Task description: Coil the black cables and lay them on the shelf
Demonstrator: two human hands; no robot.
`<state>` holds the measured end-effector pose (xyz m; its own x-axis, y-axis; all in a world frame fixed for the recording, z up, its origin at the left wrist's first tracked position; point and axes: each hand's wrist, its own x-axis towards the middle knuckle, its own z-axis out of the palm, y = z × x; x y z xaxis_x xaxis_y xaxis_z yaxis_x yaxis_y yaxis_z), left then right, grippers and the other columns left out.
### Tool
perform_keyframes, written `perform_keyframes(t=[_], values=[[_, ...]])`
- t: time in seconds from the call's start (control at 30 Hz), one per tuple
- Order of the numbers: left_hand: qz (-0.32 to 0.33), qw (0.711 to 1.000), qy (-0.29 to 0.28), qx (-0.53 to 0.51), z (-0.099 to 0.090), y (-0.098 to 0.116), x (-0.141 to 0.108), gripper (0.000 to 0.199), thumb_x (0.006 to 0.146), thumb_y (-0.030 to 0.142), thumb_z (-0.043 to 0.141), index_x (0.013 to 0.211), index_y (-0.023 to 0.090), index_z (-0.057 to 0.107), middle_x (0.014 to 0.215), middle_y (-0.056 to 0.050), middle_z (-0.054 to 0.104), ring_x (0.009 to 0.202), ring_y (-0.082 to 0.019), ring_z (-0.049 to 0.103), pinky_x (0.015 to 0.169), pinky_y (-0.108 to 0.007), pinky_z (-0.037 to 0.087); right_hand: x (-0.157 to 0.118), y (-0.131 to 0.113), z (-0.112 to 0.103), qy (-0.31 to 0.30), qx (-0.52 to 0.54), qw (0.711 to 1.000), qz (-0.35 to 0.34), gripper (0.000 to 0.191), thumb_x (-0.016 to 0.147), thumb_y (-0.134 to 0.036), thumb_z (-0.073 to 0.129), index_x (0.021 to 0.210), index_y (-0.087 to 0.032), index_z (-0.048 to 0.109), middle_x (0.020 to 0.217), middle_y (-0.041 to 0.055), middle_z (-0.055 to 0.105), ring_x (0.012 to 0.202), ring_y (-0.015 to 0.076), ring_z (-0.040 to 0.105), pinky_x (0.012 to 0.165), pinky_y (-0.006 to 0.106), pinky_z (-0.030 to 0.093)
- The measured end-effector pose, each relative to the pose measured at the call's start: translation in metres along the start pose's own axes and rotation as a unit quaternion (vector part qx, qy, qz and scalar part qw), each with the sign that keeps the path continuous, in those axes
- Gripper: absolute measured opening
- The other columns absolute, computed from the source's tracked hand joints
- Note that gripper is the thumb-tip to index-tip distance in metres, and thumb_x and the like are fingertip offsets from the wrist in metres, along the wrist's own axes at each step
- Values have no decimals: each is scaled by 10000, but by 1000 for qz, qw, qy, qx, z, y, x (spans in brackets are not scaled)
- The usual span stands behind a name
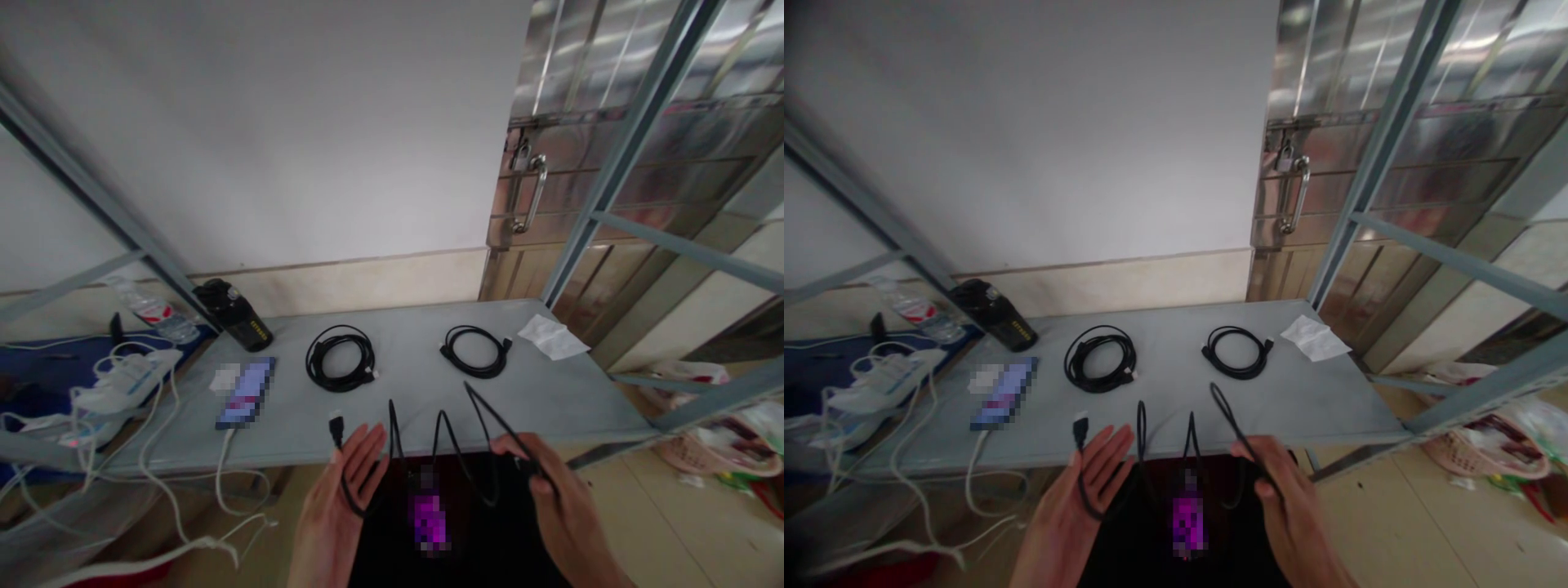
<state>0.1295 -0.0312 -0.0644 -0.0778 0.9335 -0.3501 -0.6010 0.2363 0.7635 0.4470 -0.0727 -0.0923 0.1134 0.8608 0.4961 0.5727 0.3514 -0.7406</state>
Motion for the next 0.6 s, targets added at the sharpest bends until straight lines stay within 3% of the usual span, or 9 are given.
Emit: perform_keyframes(t=[0.13,0.27,0.43,0.6], values=[[-51,997,-62,-18,22,-13,-9,474,908,492,915,1262,179,879,1455,-205,788,1438,-444,701,1269,-596,542,4,-38,45,-136,12,987,-90,375,1101,-212,542,1407,-325,725,1334,73,801,1193,254,800,1008,333,676],[-70,992,-100,-37,45,-15,-14,424,946,460,886,1281,200,874,1411,-173,815,1438,-448,701,1270,-641,533,12,-52,64,-191,-33,972,-132,255,1070,-161,574,1235,-273,732,1270,98,802,1078,283,808,924,362,680],[-67,988,-127,-58,75,-21,-10,421,933,426,913,1252,153,881,1434,-204,800,1440,-429,702,1296,-573,511,8,-46,60,-210,17,977,-17,199,1166,-271,468,1173,-269,667,1104,71,811,963,227,799,857,290,630],[-70,984,-153,-50,94,-26,-7,467,879,439,971,1236,147,894,1406,-224,809,1464,-438,679,1296,-569,499,7,-46,53,-163,111,974,110,336,1211,-521,400,1138,-261,599,975,41,757,867,197,744,812,277,591]])
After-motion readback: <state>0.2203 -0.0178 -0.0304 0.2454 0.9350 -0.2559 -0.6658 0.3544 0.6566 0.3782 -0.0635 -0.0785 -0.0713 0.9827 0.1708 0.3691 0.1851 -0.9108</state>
